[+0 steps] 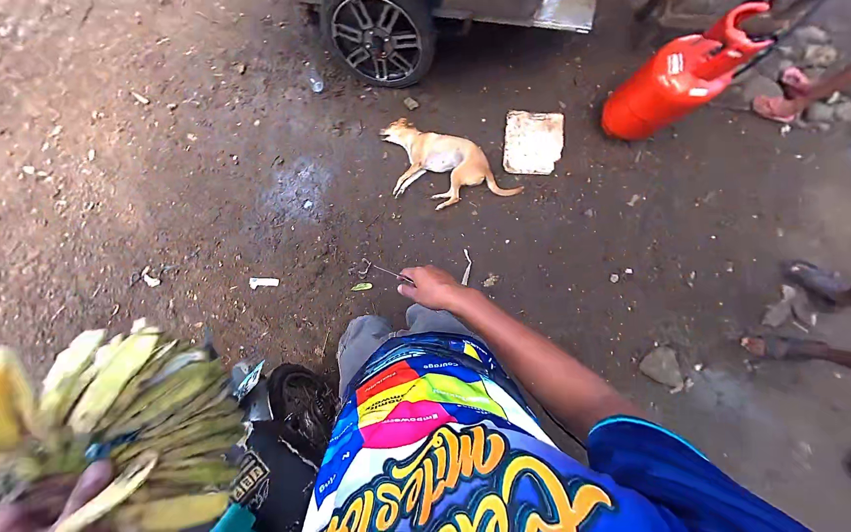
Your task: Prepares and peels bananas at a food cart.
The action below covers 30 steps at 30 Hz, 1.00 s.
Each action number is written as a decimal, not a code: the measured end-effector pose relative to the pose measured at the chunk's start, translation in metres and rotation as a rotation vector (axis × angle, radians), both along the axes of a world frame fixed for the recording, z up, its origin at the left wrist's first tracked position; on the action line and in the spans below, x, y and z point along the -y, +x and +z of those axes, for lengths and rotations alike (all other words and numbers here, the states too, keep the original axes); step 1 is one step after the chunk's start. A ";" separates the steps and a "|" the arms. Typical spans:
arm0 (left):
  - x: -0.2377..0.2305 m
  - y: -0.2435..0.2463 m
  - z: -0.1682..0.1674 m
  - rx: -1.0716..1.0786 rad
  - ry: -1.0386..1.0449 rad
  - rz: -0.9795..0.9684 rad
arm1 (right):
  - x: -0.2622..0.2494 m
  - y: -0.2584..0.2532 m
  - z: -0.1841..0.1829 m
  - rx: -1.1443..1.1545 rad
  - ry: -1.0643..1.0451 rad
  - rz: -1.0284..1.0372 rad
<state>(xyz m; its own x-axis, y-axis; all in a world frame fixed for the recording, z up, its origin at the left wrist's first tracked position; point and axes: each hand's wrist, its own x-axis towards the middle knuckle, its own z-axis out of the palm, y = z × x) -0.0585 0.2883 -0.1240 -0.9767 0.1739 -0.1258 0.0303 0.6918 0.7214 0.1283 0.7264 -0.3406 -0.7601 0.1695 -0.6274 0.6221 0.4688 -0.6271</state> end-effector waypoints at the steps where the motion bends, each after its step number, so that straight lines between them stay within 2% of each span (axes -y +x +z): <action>1: -0.027 -0.010 -0.024 -0.046 0.061 -0.086 | -0.016 0.015 0.001 0.001 0.009 -0.041; 3: -0.094 -0.021 -0.059 -0.093 0.082 -0.194 | -0.046 0.048 0.004 0.006 0.020 -0.145; 6: -0.191 -0.035 -0.096 -0.142 -0.035 -0.319 | -0.089 0.096 0.011 0.035 0.026 -0.348; 11: -0.316 -0.051 -0.128 -0.126 -0.279 -0.523 | -0.137 0.171 -0.007 0.109 -0.002 -0.701; 18: -0.494 -0.062 -0.176 -0.088 -0.471 -0.780 | -0.177 0.230 -0.014 0.236 -0.053 -0.974; 21: -0.575 -0.052 -0.188 -0.082 -0.468 -0.893 | -0.200 0.251 -0.012 0.242 -0.042 -1.107; 25: -0.673 -0.031 -0.184 -0.074 -0.432 -1.055 | -0.234 0.266 -0.008 0.231 -0.042 -1.251; 30: -0.791 0.019 -0.187 -0.061 -0.414 -1.199 | -0.281 0.293 -0.013 0.182 -0.045 -1.404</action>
